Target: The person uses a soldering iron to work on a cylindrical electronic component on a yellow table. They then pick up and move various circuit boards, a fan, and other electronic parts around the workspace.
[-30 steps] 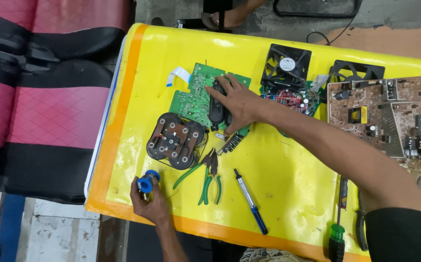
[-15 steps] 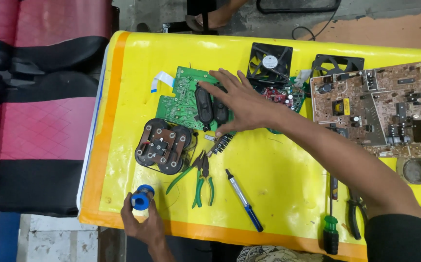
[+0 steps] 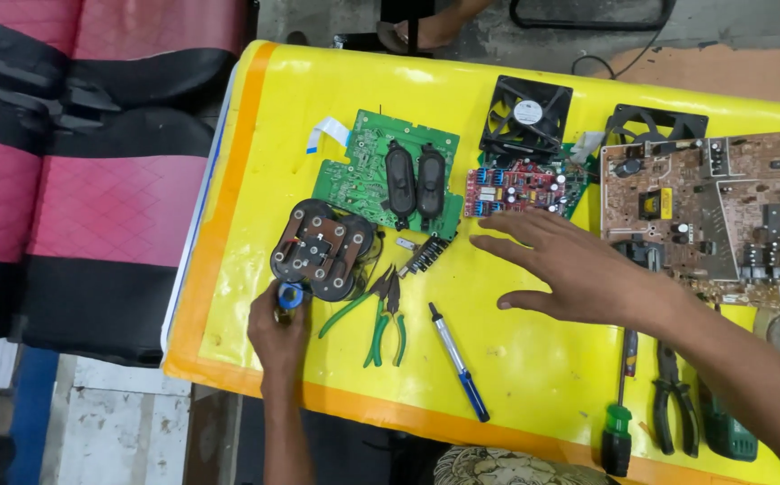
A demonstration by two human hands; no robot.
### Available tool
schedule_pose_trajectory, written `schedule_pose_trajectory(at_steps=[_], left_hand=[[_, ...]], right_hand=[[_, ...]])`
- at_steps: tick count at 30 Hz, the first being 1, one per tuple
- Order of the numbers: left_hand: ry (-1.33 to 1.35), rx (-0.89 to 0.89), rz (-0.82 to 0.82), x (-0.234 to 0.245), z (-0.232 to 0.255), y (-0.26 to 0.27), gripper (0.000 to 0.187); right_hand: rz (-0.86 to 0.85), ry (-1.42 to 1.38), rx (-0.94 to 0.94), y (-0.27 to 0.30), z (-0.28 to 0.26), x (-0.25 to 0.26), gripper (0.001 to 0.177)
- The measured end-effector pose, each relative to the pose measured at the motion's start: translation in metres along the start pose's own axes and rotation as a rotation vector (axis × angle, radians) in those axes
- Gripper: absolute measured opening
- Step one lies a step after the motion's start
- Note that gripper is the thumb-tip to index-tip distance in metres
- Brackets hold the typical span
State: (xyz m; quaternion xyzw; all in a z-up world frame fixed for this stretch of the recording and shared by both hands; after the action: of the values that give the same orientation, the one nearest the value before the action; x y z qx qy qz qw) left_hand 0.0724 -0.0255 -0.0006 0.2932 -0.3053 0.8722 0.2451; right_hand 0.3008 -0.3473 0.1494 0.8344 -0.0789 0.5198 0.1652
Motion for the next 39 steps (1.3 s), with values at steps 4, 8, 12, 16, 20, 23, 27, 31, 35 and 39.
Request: schedule_pose_trajectory(at_steps=[4,8,12,16,20,23,27,31,35,39], left_hand=[[-0.029,-0.013,-0.047,0.003,0.003,0.012,0.046],[0.03,0.188,-0.387,0.014,0.006,0.013,0.06],[0.086,0.17,-0.51,0.015,0.012,0.021,0.056],[0.118,0.134,-0.483,0.012,0.025,0.027,0.047],[0.124,0.095,-0.465,0.005,0.024,0.039,0.044],[0.112,0.07,-0.482,0.007,0.029,0.043,0.044],[0.119,0.075,-0.53,0.001,0.03,0.045,0.04],[0.104,0.044,-0.535,-0.003,0.028,0.053,0.044],[0.041,-0.01,-0.488,0.004,0.033,0.059,0.061],[-0.117,-0.029,-0.431,0.028,0.03,0.064,0.079]], right_hand=[[0.007,0.021,-0.05,0.027,0.011,-0.008,0.074],[0.025,0.029,0.002,0.041,0.013,-0.027,0.082],[0.042,-0.091,0.158,0.016,-0.011,-0.064,0.071],[0.044,-0.05,0.339,-0.047,-0.048,-0.134,0.066],[0.074,0.125,0.46,-0.096,-0.065,-0.191,0.068],[0.129,0.222,0.468,-0.102,-0.065,-0.204,0.069],[-0.092,0.26,0.427,-0.096,-0.049,-0.21,0.056],[-0.092,0.28,0.438,-0.092,-0.046,-0.211,0.056],[-0.033,0.208,0.414,-0.093,-0.051,-0.202,0.047],[0.499,0.104,0.452,-0.093,-0.085,-0.164,0.032]])
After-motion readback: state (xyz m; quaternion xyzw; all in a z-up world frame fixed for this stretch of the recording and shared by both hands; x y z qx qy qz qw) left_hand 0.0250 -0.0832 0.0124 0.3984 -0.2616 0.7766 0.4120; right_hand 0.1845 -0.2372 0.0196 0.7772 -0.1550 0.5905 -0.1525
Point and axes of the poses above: each hand's wrist, its own y-axis away from the middle knuckle, its own x-axis out of the back of the hand, z = x × y, the point moved 3 cm from there along -y, towards the middle knuckle, and after that the axes turned 2 degrees about -z, right-handed, at the moved point
